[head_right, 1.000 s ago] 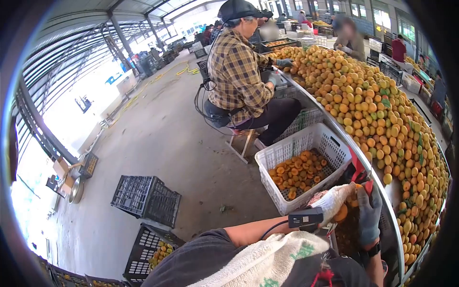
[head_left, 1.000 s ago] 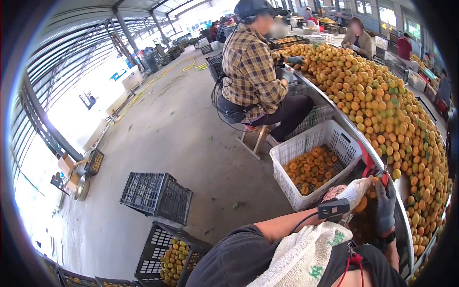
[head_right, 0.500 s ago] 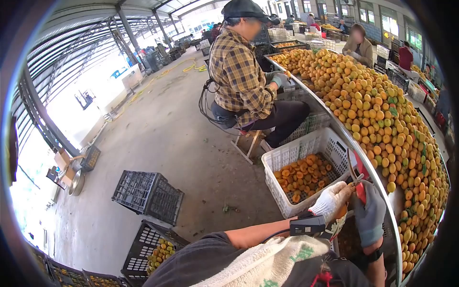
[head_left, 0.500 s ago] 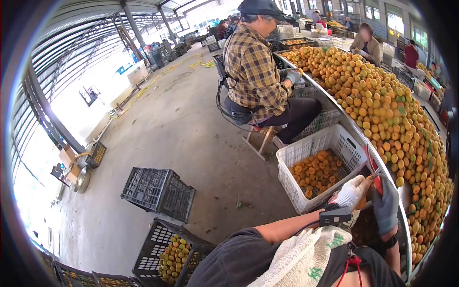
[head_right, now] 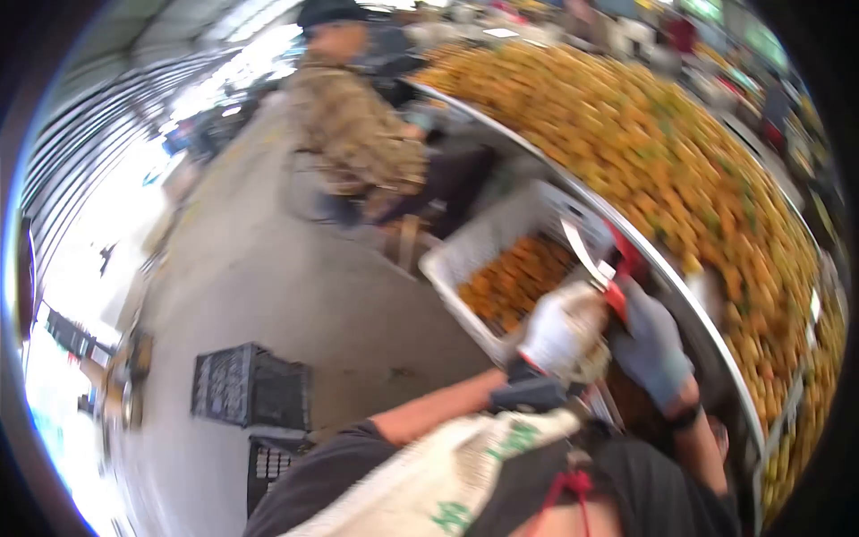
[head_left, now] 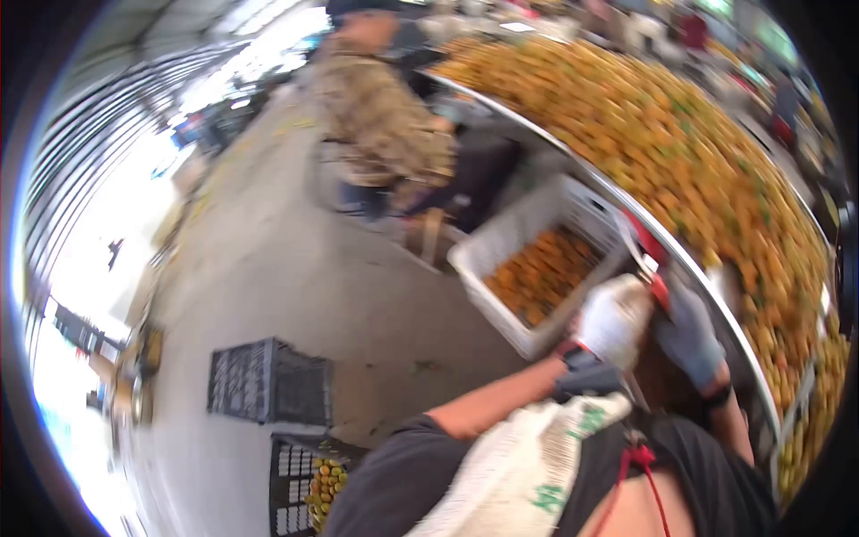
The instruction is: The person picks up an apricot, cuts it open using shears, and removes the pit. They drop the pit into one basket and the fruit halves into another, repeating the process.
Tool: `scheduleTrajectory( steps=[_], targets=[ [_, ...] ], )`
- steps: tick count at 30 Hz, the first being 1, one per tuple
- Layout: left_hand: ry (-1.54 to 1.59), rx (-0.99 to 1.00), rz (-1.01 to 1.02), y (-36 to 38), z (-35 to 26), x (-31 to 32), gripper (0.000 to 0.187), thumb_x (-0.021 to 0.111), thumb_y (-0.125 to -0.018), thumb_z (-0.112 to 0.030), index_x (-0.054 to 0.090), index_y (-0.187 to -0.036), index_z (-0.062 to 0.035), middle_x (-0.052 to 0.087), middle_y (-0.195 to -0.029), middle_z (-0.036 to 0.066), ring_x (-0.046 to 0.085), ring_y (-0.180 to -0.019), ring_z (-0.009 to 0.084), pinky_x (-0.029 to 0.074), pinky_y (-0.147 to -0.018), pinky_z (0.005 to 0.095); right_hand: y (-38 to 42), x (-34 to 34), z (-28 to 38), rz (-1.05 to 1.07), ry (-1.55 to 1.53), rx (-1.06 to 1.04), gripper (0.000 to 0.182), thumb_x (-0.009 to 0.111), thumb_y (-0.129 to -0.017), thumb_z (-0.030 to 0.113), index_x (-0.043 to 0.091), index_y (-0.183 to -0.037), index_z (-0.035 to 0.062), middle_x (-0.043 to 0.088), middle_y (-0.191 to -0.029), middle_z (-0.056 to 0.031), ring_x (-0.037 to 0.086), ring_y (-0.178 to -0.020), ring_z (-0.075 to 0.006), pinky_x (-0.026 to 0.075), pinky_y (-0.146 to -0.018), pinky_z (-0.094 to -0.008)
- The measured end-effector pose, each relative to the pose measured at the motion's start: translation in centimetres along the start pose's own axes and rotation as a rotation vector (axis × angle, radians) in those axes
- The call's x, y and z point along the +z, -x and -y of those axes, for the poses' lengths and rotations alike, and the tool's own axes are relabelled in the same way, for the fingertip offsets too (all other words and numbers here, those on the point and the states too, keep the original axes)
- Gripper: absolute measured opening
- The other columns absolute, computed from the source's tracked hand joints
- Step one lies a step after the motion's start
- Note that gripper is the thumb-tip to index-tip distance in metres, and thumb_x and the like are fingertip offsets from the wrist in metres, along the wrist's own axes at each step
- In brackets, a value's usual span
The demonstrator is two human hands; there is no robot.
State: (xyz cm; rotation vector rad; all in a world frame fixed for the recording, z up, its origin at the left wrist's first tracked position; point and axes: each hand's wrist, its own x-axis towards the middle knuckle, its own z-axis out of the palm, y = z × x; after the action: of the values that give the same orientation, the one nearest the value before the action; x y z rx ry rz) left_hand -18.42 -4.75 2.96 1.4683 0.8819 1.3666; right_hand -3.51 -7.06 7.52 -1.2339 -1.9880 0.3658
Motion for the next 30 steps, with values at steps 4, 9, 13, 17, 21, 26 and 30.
scheduleTrajectory(
  steps=[4,9,13,17,21,26,30],
  targets=[
    [-0.016,0.176,0.098,-0.2,0.8,0.5,0.009,0.059,-0.093,-0.008,0.065,-0.089,-0.0031,0.058,-0.069,0.005,0.053,-0.063,0.0128,0.046,-0.056,0.0311,1.0,-0.9,0.6,-0.025,0.155,0.046,0.036,0.066,-0.072,0.006,0.055,-0.106,0.0061,0.065,-0.089,-0.0198,0.065,-0.084,-0.0410,0.053,-0.069,-0.0455],
    [0.080,-0.163,0.197,0.1,-0.2,2.4,0.017,0.059,-0.098,-0.017,0.068,-0.095,-0.0027,0.055,-0.067,-0.003,0.046,-0.054,0.0041,0.036,-0.046,0.0222,2.6,-1.4,-0.4,-0.037,0.282,0.242,0.029,0.070,-0.075,0.017,0.052,-0.091,0.0007,0.062,-0.071,-0.0221,0.064,-0.072,-0.0436,0.050,-0.062,-0.0497],
    [0.101,-0.223,0.287,-0.2,-0.4,4.2,0.021,0.059,-0.097,-0.019,0.067,-0.094,-0.0006,0.058,-0.068,-0.002,0.047,-0.056,0.0043,0.036,-0.048,0.0223,3.7,-3.2,-1.6,-0.068,0.284,0.356,0.029,0.070,-0.076,0.017,0.051,-0.090,0.0007,0.060,-0.069,-0.0220,0.062,-0.070,-0.0437,0.048,-0.061,-0.0489],
    [0.264,-0.574,0.286,-1.5,-0.9,5.8,0.031,0.060,-0.094,-0.034,0.064,-0.104,-0.0053,0.064,-0.074,0.006,0.050,-0.048,0.0096,0.035,-0.039,0.0221,5.8,-5.3,-4.5,-0.324,0.293,0.396,0.017,0.065,-0.075,0.014,0.058,-0.087,0.0038,0.062,-0.074,-0.0213,0.063,-0.072,-0.0417,0.049,-0.063,-0.0474],
    [0.383,-0.825,0.233,-2.8,-0.1,6.5,0.034,0.062,-0.092,-0.040,0.061,-0.106,-0.0084,0.066,-0.078,0.009,0.054,-0.048,0.0127,0.038,-0.038,0.0214,7.8,-7.5,-5.3,-0.238,0.520,0.448,0.023,0.067,-0.076,0.016,0.063,-0.097,0.0067,0.064,-0.082,-0.0167,0.064,-0.081,-0.0381,0.051,-0.070,-0.0455],
    [0.301,-0.937,0.122,-2.3,-0.1,9.7,0.031,0.062,-0.092,-0.041,0.061,-0.104,-0.0126,0.064,-0.082,0.002,0.060,-0.062,0.0113,0.046,-0.047,0.0230,9.0,-6.2,-5.6,-0.243,0.213,0.168,0.040,0.073,-0.075,0.017,0.064,-0.113,0.0099,0.063,-0.087,-0.0140,0.064,-0.080,-0.0360,0.052,-0.068,-0.0415],
    [0.350,-0.814,0.173,-2.0,0.1,10.4,0.027,0.065,-0.092,-0.034,0.065,-0.104,-0.0096,0.060,-0.077,0.002,0.057,-0.064,0.0107,0.052,-0.058,0.0284,9.0,-6.2,-5.8,-0.307,0.257,0.132,0.036,0.074,-0.073,0.017,0.065,-0.106,0.0095,0.063,-0.087,-0.0127,0.065,-0.079,-0.0350,0.051,-0.066,-0.0414]
  ],
)
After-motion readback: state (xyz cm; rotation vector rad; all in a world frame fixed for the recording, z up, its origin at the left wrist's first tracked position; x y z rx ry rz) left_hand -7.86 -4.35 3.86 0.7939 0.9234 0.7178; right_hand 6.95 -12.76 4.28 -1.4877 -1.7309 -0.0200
